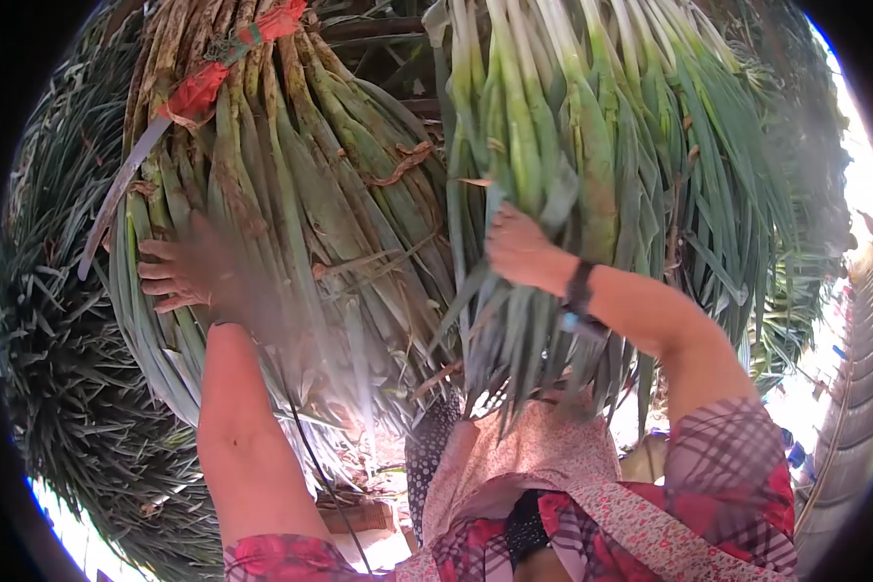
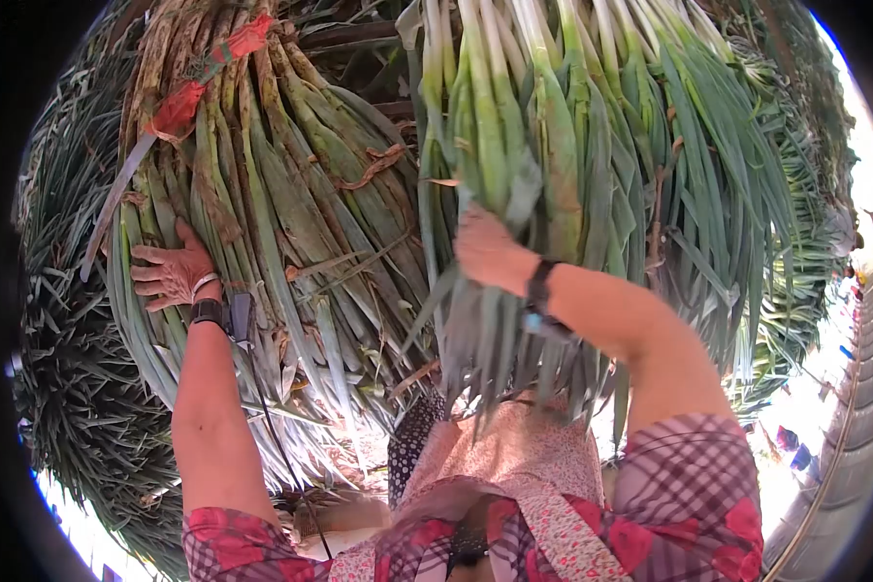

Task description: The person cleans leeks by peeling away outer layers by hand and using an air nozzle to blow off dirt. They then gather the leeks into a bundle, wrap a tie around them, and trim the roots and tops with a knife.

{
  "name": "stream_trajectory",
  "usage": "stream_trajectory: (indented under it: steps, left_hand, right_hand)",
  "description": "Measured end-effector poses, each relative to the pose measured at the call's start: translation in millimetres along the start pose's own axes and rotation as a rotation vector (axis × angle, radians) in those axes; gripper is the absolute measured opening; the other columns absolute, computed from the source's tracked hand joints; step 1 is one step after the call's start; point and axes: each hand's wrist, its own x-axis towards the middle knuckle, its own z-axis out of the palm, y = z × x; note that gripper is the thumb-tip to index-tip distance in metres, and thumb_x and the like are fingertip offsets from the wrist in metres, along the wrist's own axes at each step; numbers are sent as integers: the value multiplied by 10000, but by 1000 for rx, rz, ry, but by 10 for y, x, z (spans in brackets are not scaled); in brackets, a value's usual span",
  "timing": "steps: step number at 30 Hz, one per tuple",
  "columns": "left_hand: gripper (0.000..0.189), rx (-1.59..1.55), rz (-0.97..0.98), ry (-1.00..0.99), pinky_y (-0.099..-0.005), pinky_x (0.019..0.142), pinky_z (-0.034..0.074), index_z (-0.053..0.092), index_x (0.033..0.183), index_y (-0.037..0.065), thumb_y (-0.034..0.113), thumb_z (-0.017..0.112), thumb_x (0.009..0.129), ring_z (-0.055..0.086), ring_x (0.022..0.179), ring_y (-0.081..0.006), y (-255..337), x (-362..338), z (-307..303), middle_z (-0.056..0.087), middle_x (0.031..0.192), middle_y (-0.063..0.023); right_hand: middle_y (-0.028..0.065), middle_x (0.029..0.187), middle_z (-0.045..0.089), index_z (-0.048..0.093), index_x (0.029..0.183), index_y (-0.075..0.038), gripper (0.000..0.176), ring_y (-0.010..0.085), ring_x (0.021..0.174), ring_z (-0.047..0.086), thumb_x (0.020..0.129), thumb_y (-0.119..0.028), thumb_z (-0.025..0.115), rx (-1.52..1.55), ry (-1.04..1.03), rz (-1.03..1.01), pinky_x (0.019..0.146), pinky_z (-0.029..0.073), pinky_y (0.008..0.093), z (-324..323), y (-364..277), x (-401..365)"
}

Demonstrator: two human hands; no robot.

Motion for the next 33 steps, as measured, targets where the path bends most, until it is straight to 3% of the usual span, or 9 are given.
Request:
stream_trajectory:
  steps: [2,6,12,13,15,17,23,27,33]
  left_hand:
    - [916,28,-37,-72,-674,987,176,243,1390,72,667,526,753,215,1273,-441,-17,15,-22,241,1356,-223]
    - [920,-45,3,-31,-704,887,226,234,1397,69,713,447,775,303,1206,-495,-37,42,-5,302,1323,-276]
    - [929,-43,-21,-92,-705,880,235,229,1397,67,704,474,767,299,1201,-500,-12,31,-32,305,1311,-274]
    - [863,46,-29,-60,-672,912,270,294,1360,88,674,501,760,316,1213,-450,27,22,-84,343,1282,-209]
    - [799,122,-40,-30,-638,944,304,360,1323,109,644,528,753,333,1225,-400,5,-2,-6,381,1253,-145]
    - [915,220,42,130,-663,860,286,344,1355,89,723,519,719,361,1144,-450,-81,-21,216,360,1269,-211]
    - [874,167,13,76,-641,820,321,400,1330,116,717,541,713,386,1135,-392,-23,12,-41,398,1242,-155]
    - [898,-4,8,-26,-675,874,293,286,1396,117,642,584,732,329,1204,-439,-60,11,-105,320,1332,-191]
    - [845,-60,14,-43,-698,901,276,208,1435,139,660,458,819,318,1239,-458,-79,-30,-71,308,1364,-217]
  right_hand:
    - [-18,689,559,630,619,-137,149,190,824,493,661,-262,560,-37,17,-7,830,326,345,123,118,-393]
    - [0,747,572,634,689,-128,167,190,881,505,708,-272,551,-46,81,-8,901,316,361,148,228,-793]
    - [28,778,554,608,781,-100,194,210,885,482,712,-273,555,-31,14,92,937,305,371,127,-2,-372]
    - [45,795,548,594,812,-93,206,221,894,478,702,-264,571,-40,-20,155,959,300,384,100,-86,-278]
    - [95,886,575,597,919,-65,283,245,958,485,687,-227,580,237,117,263,981,296,415,-6,-233,-73]
    - [106,1028,570,605,1021,-67,344,273,1030,489,699,-180,567,112,363,184,1011,288,446,16,-437,83]
    - [15,1077,621,711,902,-132,269,247,1135,468,767,-268,523,-139,-363,-55,1096,179,492,201,-821,183]
    - [-19,1109,613,705,942,-142,298,228,1161,444,795,-289,491,-149,-314,8,1109,156,449,456,-646,-437]
    - [24,1229,542,617,1116,-111,432,244,1268,329,771,-357,533,-162,-235,61,1121,152,436,266,-366,-1180]
